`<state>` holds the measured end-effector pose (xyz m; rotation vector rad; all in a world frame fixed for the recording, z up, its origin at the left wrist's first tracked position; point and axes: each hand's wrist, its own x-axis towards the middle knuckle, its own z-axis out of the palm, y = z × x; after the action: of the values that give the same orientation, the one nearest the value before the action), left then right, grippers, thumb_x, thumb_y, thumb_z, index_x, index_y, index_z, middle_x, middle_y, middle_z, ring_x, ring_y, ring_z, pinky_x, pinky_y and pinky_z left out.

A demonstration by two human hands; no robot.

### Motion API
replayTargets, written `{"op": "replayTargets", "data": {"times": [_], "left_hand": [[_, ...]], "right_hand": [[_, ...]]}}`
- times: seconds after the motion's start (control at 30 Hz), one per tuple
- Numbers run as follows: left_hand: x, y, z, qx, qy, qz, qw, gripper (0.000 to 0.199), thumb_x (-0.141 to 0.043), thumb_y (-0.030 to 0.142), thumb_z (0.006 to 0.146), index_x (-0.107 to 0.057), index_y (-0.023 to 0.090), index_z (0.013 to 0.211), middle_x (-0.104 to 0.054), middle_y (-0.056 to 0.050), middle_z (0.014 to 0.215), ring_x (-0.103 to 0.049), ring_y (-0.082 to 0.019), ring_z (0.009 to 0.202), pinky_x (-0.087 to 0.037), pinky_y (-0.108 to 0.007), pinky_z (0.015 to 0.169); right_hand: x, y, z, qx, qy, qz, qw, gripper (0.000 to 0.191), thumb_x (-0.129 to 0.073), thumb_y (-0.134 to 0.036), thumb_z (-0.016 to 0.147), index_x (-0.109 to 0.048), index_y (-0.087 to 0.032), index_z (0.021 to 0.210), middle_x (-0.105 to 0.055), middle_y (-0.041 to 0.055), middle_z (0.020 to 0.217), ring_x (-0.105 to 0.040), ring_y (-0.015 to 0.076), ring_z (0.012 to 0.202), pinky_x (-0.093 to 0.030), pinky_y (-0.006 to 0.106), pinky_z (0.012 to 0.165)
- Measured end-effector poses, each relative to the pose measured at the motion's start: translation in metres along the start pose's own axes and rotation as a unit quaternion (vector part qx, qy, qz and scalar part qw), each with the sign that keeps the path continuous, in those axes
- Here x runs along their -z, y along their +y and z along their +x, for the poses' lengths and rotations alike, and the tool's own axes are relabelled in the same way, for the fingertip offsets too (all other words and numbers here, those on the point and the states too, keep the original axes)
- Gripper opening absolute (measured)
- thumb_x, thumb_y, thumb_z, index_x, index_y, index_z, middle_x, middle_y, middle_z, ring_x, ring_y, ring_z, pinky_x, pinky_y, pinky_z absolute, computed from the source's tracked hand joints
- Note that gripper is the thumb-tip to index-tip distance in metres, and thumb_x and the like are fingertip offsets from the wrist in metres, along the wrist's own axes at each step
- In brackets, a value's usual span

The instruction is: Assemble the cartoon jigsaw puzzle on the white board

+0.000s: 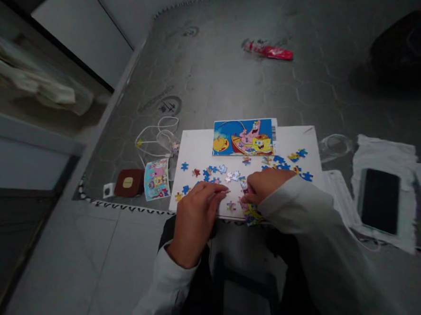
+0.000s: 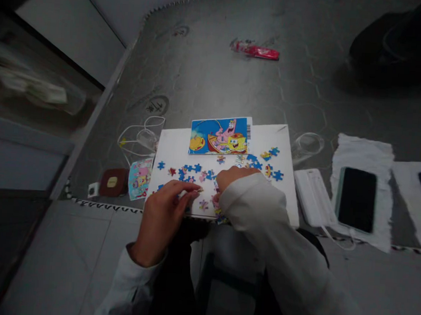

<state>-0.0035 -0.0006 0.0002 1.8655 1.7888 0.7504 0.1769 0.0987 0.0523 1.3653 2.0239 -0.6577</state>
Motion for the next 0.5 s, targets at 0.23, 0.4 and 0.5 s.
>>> {"op": "replayTargets", "data": {"times": [0.23,0.4,0.5], "left_hand": [[0.0025,0.0046,0.0012,0.012,-0.031,-0.037,0.999,0.020,-0.078,0.007,0.100,-0.088,0.025,0.101,-0.089,0.002,0.099,-0.081,-0.017,0.083,-0.065,-0.030,0.085],[0.0001,0.0061,0.0015,0.035,-0.036,-0.032,0.998,0.016,-0.079,0.009,0.100,-0.086,0.023,0.101,-0.089,0.002,0.096,-0.078,-0.016,0.074,-0.059,-0.028,0.073],[0.0013,0.0077,0.0028,0.038,-0.046,-0.031,0.998,0.015,-0.077,0.009,0.101,-0.083,0.022,0.095,-0.088,0.003,0.092,-0.077,-0.014,0.072,-0.054,-0.026,0.068]], "right_hand": [[-0.0023,0.0014,0.0046,0.005,0.003,0.004,1.000,0.035,-0.071,-0.052,0.103,-0.086,-0.023,0.116,-0.085,0.0198,0.121,-0.079,0.0389,0.122,-0.062,0.049,0.096],[-0.0044,0.0017,0.0051,0.010,0.005,0.008,1.000,0.034,-0.071,-0.052,0.103,-0.085,-0.021,0.112,-0.085,0.0201,0.119,-0.079,0.0378,0.121,-0.061,0.047,0.097],[-0.0048,0.0008,0.0038,0.008,0.007,0.008,1.000,0.035,-0.071,-0.052,0.105,-0.082,-0.020,0.114,-0.083,0.0177,0.120,-0.077,0.0333,0.121,-0.061,0.049,0.100]]}}
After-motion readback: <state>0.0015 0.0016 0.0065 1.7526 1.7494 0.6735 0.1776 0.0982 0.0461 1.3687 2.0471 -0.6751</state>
